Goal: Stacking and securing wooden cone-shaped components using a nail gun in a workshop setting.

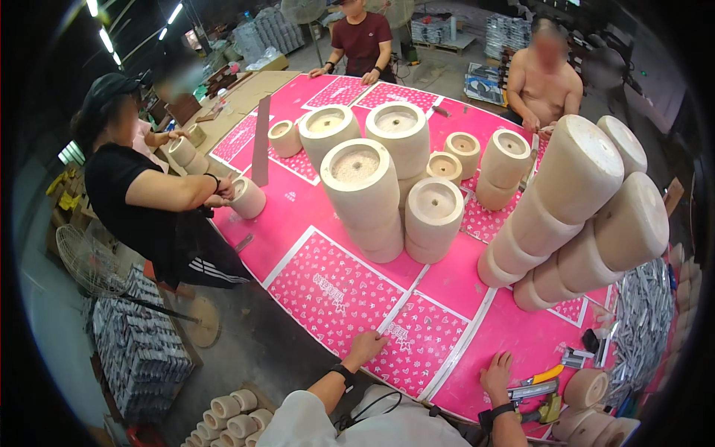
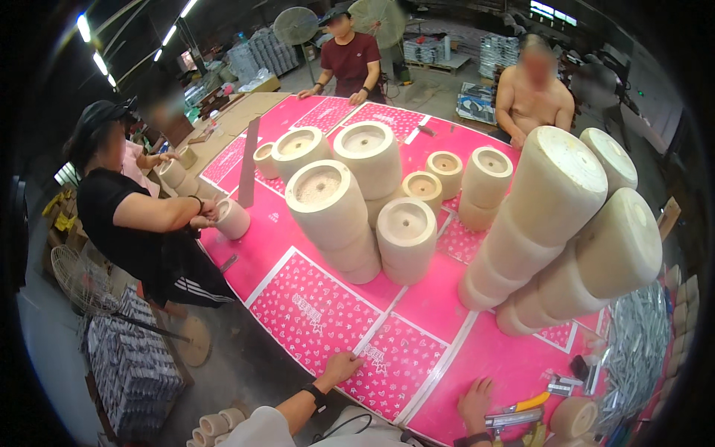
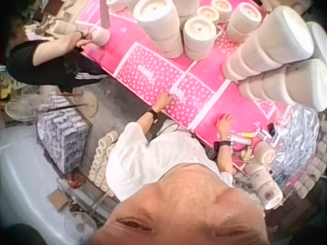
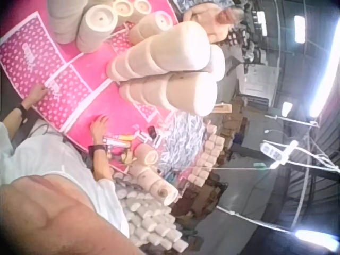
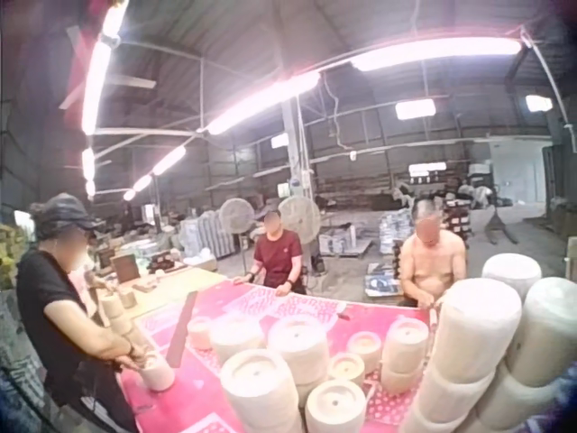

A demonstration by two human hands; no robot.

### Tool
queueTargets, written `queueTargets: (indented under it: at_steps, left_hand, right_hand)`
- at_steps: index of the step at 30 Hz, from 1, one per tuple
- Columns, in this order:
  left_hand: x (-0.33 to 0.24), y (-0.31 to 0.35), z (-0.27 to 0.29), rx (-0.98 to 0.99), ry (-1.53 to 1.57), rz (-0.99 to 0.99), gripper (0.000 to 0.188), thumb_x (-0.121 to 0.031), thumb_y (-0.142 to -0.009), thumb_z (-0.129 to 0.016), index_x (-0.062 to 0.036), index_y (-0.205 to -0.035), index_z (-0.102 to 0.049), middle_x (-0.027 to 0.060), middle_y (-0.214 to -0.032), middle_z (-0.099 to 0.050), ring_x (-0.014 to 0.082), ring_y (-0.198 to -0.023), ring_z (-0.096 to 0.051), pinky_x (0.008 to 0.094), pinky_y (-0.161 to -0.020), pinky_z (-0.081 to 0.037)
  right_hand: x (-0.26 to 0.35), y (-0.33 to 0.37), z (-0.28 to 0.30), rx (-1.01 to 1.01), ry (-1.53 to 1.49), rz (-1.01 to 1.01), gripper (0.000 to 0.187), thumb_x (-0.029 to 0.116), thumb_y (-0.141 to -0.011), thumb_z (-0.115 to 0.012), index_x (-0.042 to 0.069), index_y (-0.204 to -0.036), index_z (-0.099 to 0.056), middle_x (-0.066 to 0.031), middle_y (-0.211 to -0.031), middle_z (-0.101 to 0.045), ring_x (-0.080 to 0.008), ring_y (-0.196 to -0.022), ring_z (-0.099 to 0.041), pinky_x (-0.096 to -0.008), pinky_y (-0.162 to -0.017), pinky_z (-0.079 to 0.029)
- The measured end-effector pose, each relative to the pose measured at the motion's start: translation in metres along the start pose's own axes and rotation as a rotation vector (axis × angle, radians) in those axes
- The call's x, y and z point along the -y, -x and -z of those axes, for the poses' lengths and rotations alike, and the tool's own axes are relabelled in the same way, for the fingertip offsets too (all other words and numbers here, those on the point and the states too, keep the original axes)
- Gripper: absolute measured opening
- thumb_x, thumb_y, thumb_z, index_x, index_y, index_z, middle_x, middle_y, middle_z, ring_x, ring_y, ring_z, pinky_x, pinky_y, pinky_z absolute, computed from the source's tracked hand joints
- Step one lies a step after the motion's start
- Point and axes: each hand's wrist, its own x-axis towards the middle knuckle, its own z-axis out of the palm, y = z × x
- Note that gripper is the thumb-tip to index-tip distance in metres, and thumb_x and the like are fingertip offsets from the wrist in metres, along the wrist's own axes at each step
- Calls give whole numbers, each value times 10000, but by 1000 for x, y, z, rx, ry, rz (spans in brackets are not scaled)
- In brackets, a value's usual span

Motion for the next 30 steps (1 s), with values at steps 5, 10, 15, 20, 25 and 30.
queueTargets:
  at_steps: [5,10,15,20,25,30]
  left_hand:
    - [-3,2,7,66,96,21,383,-413,-799,-574,-48,-752,-683,109,-671,-656,286,-679,-649,406,-654,-495]
    - [-7,0,8,67,34,7,385,-415,-797,-576,-50,-752,-687,96,-676,-663,275,-680,-651,391,-655,-500]
    - [2,1,5,66,109,7,368,-401,-799,-585,-51,-749,-688,79,-665,-665,249,-653,-653,375,-647,-502]
    - [-12,6,11,63,163,10,360,-394,-799,-586,-50,-757,-687,82,-650,-660,248,-639,-651,372,-647,-500]
    - [-5,-17,-8,160,29,-175,316,-316,-808,-570,-17,-856,-659,155,-761,-661,274,-722,-651,376,-657,-495]
    - [-97,9,-16,471,168,-380,188,-63,-807,-616,19,-976,-618,78,-781,-656,166,-687,-620,274,-633,-499]
  right_hand:
    - [1,2,1,7,-91,-52,844,322,-739,-665,-82,-1359,-259,-329,-1413,-193,-458,-1331,-180,-526,-1043,-277]
    - [-11,-6,-20,-40,-15,-27,829,298,-741,-663,-60,-1372,-261,-313,-1439,-146,-452,-1339,-163,-556,-1040,-267]
    - [-2,3,-9,5,-85,-65,814,269,-738,-662,-46,-1377,-269,-306,-1448,-130,-451,-1344,-149,-520,-1053,-280]
    - [-7,11,-10,-122,-89,3,701,252,-768,-630,-66,-1323,-341,-330,-1358,-312,-458,-1275,-300,-495,-1034,-300]
    - [18,28,28,-281,-537,-87,395,162,-785,-603,-33,-1125,-554,-242,-1036,-606,-395,-985,-568,-421,-881,-446]
    - [25,83,69,-461,-715,-172,286,34,-800,-535,25,-1074,-618,-180,-957,-556,-316,-930,-543,-374,-798,-441]
